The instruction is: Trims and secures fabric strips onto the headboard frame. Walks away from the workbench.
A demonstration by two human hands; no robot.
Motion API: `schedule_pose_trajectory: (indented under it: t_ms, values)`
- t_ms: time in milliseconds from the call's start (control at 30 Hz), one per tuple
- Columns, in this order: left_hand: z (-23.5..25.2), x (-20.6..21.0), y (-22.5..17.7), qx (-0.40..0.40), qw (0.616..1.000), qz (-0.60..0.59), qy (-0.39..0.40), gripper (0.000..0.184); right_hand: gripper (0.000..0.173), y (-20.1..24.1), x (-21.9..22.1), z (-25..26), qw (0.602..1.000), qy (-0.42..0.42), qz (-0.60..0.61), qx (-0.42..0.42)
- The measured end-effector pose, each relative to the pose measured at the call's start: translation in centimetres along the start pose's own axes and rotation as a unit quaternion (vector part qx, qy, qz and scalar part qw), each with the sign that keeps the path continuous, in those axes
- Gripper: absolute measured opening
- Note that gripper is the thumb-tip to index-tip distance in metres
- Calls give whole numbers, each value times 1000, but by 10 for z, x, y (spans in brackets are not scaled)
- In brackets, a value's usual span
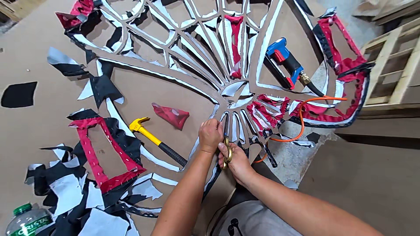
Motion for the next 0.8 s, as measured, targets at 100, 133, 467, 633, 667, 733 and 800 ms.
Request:
schedule_pose_trajectory:
  t_ms: [100, 133, 467, 633, 667, 733, 800]
  values:
    - [0, 1, 0, -1, 1000, 2, -1, 21, 34, -1, 0, 2, 1000, 0, 6, -3]
    - [0, 1, 0, -2, 1000, 1, 1, 21, 34, 0, -1, 1, 1000, -1, 4, -4]
    - [0, -14, 2, -57, 995, -42, 68, 17, 46, 73, -91, -58, 977, 122, -173, 6]
    - [-37, -54, 4, -136, 988, 1, 73, 18, 52, 119, -164, -49, 872, 149, -465, -44]
    - [-43, -54, 3, -176, 979, 11, 105, 19, 51, 124, -170, -44, 854, 156, -494, -40]
    - [-47, -44, -3, -247, 947, 26, 202, 24, 48, 128, -174, -34, 835, 173, -521, -34]
    - [-43, -26, -8, -308, 905, 22, 294, 29, 47, 127, -171, -25, 809, 200, -551, -43]
Point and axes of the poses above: each hand's wrist, its own z-axis towards the middle knuckle, its own x-axis out of the palm, y = z × x, the point moved 6 cm from there along z, towards the middle knuckle, and after that the axes turned 12 degrees about -x, right-handed, at the moved point
